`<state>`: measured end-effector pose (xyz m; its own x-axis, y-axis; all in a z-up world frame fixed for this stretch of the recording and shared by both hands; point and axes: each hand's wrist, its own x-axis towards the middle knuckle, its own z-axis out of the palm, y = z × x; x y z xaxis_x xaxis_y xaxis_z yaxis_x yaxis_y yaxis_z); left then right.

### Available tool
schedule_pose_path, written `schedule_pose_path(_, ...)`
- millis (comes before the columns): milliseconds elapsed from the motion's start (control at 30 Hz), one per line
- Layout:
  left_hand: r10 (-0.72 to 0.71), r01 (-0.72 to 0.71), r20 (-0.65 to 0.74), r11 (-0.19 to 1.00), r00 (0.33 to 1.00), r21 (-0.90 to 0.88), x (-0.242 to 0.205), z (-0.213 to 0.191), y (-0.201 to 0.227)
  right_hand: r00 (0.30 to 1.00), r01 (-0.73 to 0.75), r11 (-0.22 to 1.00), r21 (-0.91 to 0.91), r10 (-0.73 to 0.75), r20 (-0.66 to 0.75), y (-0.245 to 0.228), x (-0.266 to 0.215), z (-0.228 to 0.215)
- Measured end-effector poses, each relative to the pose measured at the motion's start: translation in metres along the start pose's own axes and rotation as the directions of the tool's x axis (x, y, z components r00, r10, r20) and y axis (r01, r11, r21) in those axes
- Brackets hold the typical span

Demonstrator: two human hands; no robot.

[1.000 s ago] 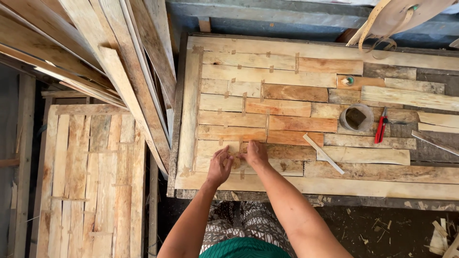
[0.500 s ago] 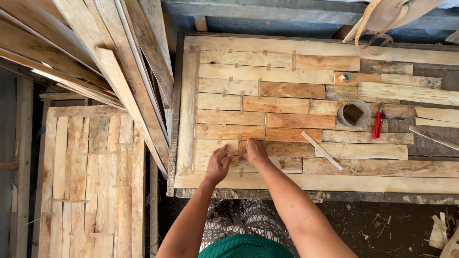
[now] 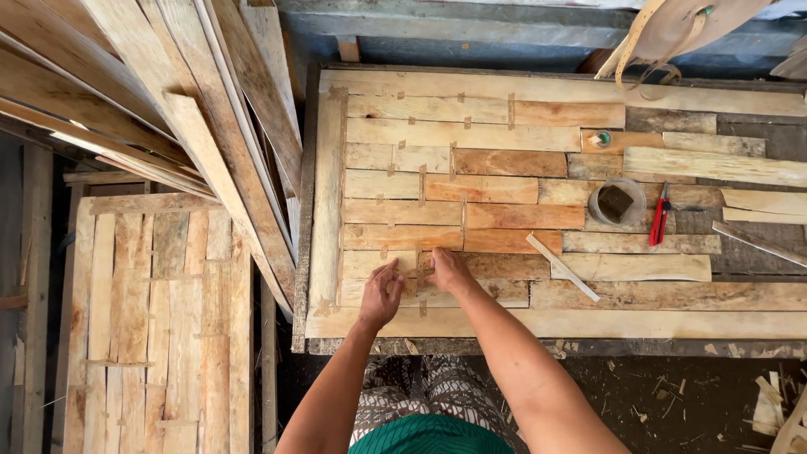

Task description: Assembling a wooden panel by gluing small wood pieces together.

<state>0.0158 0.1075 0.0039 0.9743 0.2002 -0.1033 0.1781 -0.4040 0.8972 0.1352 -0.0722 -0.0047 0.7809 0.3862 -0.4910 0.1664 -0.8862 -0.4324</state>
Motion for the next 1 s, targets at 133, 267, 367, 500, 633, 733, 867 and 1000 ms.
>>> schedule_pose_path(133,0.027,-0.027,-0.009,0.999,1.000,-0.021,-0.001,0.002,-0.006,0.998,-0.068,0.998,0.017,0.068,0.003,0.007,0.006,0.015)
schedule_pose_path(267,0.009,-0.009,-0.005,1.000,1.000,-0.008,0.002,0.001,-0.004,0.993,-0.108,0.994,-0.014,0.109,0.035,-0.013,-0.001,-0.006)
schedule_pose_path(367,0.017,-0.017,-0.007,1.000,1.000,-0.001,0.004,0.001,-0.005,0.981,-0.173,0.985,-0.002,0.173,0.093,-0.021,0.001,-0.015)
schedule_pose_path(500,0.004,-0.005,-0.017,1.000,1.000,-0.018,0.000,0.001,-0.002,0.991,-0.127,0.992,-0.015,0.126,-0.046,-0.012,0.004,0.000)
schedule_pose_path(633,0.040,-0.041,-0.013,0.999,0.999,-0.019,0.001,-0.003,0.001,0.985,-0.116,0.991,-0.067,0.106,-0.138,-0.002,0.017,0.024)
schedule_pose_path(733,-0.043,0.043,0.018,0.998,0.999,-0.035,0.001,-0.005,0.006,0.983,-0.129,0.991,-0.038,0.123,-0.138,-0.010,0.008,0.018)
schedule_pose_path(867,0.008,-0.008,0.017,1.000,1.000,0.002,-0.001,0.002,-0.005,0.972,-0.205,0.978,0.030,0.207,-0.111,-0.023,-0.008,0.010)
schedule_pose_path(1000,-0.007,0.007,0.012,1.000,1.000,-0.023,-0.002,0.001,0.002,0.966,-0.121,0.987,0.107,0.141,-0.214,-0.041,-0.035,-0.009)
